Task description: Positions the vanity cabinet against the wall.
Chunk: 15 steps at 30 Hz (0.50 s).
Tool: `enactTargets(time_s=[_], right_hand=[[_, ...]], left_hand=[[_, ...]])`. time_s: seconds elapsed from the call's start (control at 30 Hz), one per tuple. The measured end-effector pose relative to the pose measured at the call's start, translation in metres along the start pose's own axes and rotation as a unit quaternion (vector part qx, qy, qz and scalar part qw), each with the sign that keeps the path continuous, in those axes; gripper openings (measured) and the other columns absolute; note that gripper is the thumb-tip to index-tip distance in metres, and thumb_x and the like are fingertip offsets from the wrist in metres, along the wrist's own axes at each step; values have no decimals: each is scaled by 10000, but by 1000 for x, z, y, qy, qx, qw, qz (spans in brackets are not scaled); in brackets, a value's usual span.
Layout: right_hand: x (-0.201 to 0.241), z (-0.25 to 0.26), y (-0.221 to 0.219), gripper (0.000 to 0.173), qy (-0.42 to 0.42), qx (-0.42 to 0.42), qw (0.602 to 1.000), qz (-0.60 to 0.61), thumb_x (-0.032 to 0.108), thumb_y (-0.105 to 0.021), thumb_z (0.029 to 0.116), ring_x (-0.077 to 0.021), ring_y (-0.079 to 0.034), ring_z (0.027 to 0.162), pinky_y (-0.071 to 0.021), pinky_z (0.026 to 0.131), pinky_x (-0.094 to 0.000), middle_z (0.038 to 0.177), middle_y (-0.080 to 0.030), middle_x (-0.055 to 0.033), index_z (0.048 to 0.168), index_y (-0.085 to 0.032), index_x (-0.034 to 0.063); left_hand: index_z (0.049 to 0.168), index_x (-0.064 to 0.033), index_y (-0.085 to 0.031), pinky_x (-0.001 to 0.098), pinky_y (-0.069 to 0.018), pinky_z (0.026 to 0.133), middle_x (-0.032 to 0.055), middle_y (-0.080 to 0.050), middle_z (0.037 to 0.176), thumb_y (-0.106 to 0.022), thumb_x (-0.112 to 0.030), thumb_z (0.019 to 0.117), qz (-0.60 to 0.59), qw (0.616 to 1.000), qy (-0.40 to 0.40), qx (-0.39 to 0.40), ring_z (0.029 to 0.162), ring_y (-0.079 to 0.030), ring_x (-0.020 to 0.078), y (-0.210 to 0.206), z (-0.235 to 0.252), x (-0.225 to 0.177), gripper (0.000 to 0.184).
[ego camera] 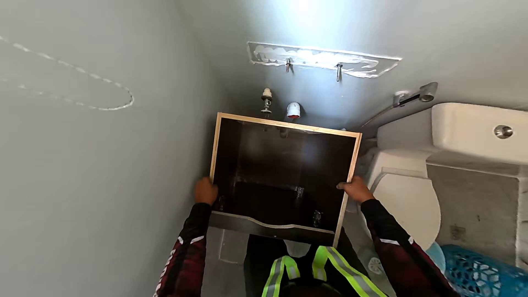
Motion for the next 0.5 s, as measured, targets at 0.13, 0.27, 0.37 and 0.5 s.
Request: enactTargets(time_s=[0.13, 0.27, 0.37, 0.5], right_hand=[[11, 11, -8, 464, 10, -11, 1000, 15, 111, -802, 812, -402, -663, 1034, -516, 904, -632, 1098, -680, -260, 1208, -626, -56], [23, 26, -3, 472, 19, -24, 999, 12, 127, -797, 809, -399, -667, 1038, -519, 902, -636, 1102, -683, -254, 1215, -625, -42], [31, 29, 2, 476, 17, -25, 1000, 6, 126, -790, 817, -406, -661, 1057, -514, 912, -638, 1123, -675, -265, 1228, -620, -44], [39, 31, 6, 416, 20, -24, 999, 7, 125, -786, 832, -393, -662, 1013, -514, 882, -629, 1087, -678, -257, 1176, -639, -56]], left_hand=[[1168, 73, -664, 630, -516, 979, 293, -681, 1160, -683, -160, 930, 21, 999, -10, -29, 1141, -660, 444, 11, 25, -12, 334], [1186, 61, -668, 622, -513, 991, 290, -681, 1172, -678, -169, 941, 18, 999, -10, -42, 1150, -659, 436, 13, 34, -22, 337], [1209, 58, -662, 623, -512, 995, 288, -676, 1197, -673, -175, 944, 13, 999, -7, -47, 1168, -651, 439, 8, 38, -23, 353], [1190, 55, -671, 622, -510, 999, 290, -678, 1194, -663, -183, 954, 14, 999, -3, -44, 1173, -651, 434, 16, 39, -35, 335]])
Point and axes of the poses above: each hand's wrist, its own z-axis towards the middle knuckle, its own y-axis out of the back of the hand, x = y × z, the point moved 1 cm from there along z, towards the middle knuckle
